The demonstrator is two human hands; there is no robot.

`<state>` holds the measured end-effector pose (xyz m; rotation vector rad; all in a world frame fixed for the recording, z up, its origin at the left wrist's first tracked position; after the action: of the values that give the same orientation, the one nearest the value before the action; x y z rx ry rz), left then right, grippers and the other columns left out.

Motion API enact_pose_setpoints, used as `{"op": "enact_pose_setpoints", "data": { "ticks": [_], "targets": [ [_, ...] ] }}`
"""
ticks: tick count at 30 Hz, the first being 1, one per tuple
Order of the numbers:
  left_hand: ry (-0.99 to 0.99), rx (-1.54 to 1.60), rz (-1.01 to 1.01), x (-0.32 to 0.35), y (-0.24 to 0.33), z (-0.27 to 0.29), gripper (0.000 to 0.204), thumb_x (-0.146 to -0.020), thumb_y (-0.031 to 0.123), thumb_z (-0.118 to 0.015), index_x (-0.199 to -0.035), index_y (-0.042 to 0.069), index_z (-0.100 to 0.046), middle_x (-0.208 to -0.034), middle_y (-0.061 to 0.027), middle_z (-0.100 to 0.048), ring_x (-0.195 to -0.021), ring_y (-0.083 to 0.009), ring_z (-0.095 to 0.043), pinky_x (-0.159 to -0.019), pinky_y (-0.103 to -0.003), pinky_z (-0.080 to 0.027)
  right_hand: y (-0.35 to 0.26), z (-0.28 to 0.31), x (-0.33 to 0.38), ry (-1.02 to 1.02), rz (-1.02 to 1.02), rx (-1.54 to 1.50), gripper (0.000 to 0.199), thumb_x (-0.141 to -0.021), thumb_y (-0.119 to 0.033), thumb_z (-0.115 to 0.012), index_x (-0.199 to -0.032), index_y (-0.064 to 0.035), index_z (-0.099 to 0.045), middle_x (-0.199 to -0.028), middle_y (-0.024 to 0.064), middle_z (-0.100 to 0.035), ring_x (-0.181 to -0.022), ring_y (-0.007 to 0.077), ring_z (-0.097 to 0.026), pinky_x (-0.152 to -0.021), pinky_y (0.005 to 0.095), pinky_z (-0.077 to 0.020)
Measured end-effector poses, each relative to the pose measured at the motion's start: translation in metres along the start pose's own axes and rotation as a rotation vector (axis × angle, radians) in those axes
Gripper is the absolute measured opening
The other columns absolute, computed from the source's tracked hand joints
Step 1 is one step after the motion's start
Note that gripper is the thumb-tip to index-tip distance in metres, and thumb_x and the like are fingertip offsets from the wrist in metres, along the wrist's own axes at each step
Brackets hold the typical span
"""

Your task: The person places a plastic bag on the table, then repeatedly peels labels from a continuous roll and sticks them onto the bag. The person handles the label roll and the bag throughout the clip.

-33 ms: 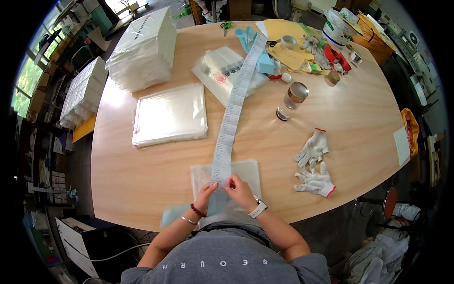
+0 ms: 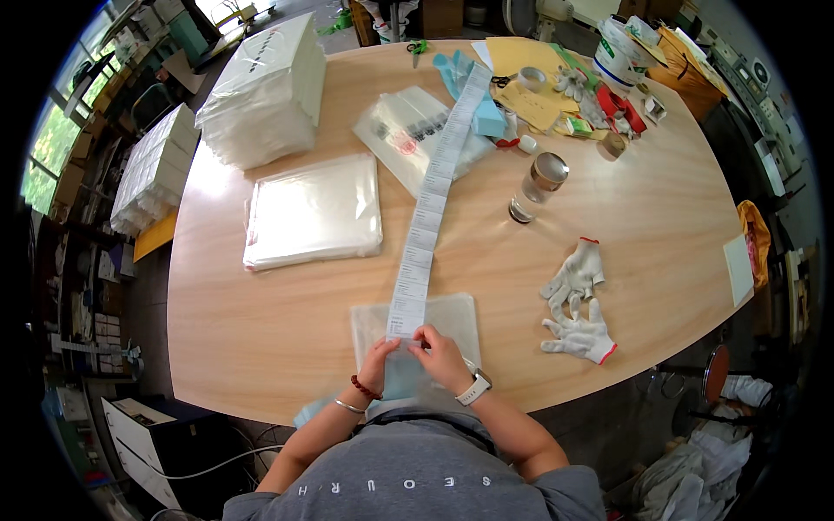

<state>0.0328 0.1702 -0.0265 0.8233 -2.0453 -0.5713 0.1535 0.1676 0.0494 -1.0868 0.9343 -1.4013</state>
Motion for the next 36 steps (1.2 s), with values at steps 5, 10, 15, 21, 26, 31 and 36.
{"op": "enact_pose_setpoints", "data": {
  "ticks": [5,10,15,21,26,31,36],
  "targets": [
    [-0.066,-0.069,0.138,-0.005,0.003,-0.008,0.03,-0.086,0.026,-0.05,-0.1,0.0,-0.054,-0.092,-0.0046,-0.059,-0.082,-0.0121,-0.056,-0.072,-0.025,-0.044,-0.015,0.003,0.011,-0.049,0.01,0.084,0.023,-0.074,-0.01,-0.061,-0.094,-0.0026,-0.052,-0.072,0.014,-0.057,-0.063,0.0251,-0.056,-0.059,0.0328,-0.044],
    [0.024,-0.132,0.094,-0.009,-0.011,0.001,0.03,-0.084,0.03,-0.052,-0.095,0.002,-0.058,-0.083,-0.0014,-0.059,-0.078,-0.0097,-0.055,-0.068,-0.023,-0.044,-0.021,0.016,0.026,0.101,0.223,0.362,0.012,-0.07,-0.007,-0.062,-0.082,-0.0047,-0.062,-0.076,0.0108,-0.059,-0.068,0.0252,-0.056,-0.064,0.032,-0.0437],
    [0.072,0.075,0.061,0.004,-0.005,-0.01,0.029,-0.087,0.025,-0.049,-0.102,0.0,-0.054,-0.095,-0.0049,-0.059,-0.085,-0.0127,-0.055,-0.074,-0.025,-0.044,-0.06,0.017,0.053,0.17,0.513,0.399,0.012,-0.068,-0.004,-0.062,-0.08,-0.0058,-0.063,-0.081,0.0071,-0.059,-0.077,0.0255,-0.055,-0.073,0.0323,-0.0425],
    [0.053,0.14,0.029,0.006,-0.011,-0.002,0.03,-0.086,0.024,-0.051,-0.102,0.0,-0.055,-0.094,-0.0044,-0.059,-0.084,-0.0112,-0.055,-0.075,-0.025,-0.043,-0.004,0.069,0.04,0.278,0.078,0.038,0.009,-0.073,-0.001,-0.06,-0.082,-0.0013,-0.062,-0.075,0.0082,-0.06,-0.064,0.0168,-0.055,-0.059,0.0259,-0.0452],
    [0.069,0.075,0.033,0.006,-0.015,0.005,0.027,-0.086,0.023,-0.051,-0.101,0.0,-0.055,-0.094,-0.0038,-0.059,-0.085,-0.0108,-0.055,-0.074,-0.024,-0.043,0.056,0.087,-0.003,0.354,-0.12,0.039,0.009,-0.075,-0.004,-0.06,-0.082,0.0016,-0.062,-0.072,0.0083,-0.062,-0.06,0.0106,-0.054,-0.056,0.0228,-0.044],
    [0.099,0.087,0.038,0.008,-0.017,0.008,0.028,-0.086,0.022,-0.051,-0.101,0.0,-0.056,-0.095,-0.0036,-0.059,-0.085,-0.0096,-0.054,-0.074,-0.022,-0.043,0.061,0.08,-0.015,0.352,-0.088,0.071,0.009,-0.075,-0.005,-0.061,-0.081,0.0012,-0.062,-0.072,0.0091,-0.062,-0.059,0.0121,-0.055,-0.055,0.0236,-0.0444],
    [0.094,0.08,0.037,0.011,-0.014,0.005,0.027,-0.086,0.022,-0.051,-0.101,0.0,-0.056,-0.095,-0.0036,-0.059,-0.085,-0.0095,-0.054,-0.074,-0.022,-0.043,0.063,0.078,-0.017,0.367,-0.089,0.085,0.01,-0.075,-0.006,-0.06,-0.081,0.001,-0.062,-0.072,0.0105,-0.062,-0.06,0.0146,-0.057,-0.056,0.0249,-0.0455]
  ]
}}
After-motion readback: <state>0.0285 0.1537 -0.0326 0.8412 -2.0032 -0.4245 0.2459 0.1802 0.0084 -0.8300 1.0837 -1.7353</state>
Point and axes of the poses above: each hand's wrist, its own x-axis away from the middle knuckle, its own z-axis out of the back of the hand, y = z × x, the point moved 8 cm from there along -x, towards the middle knuckle
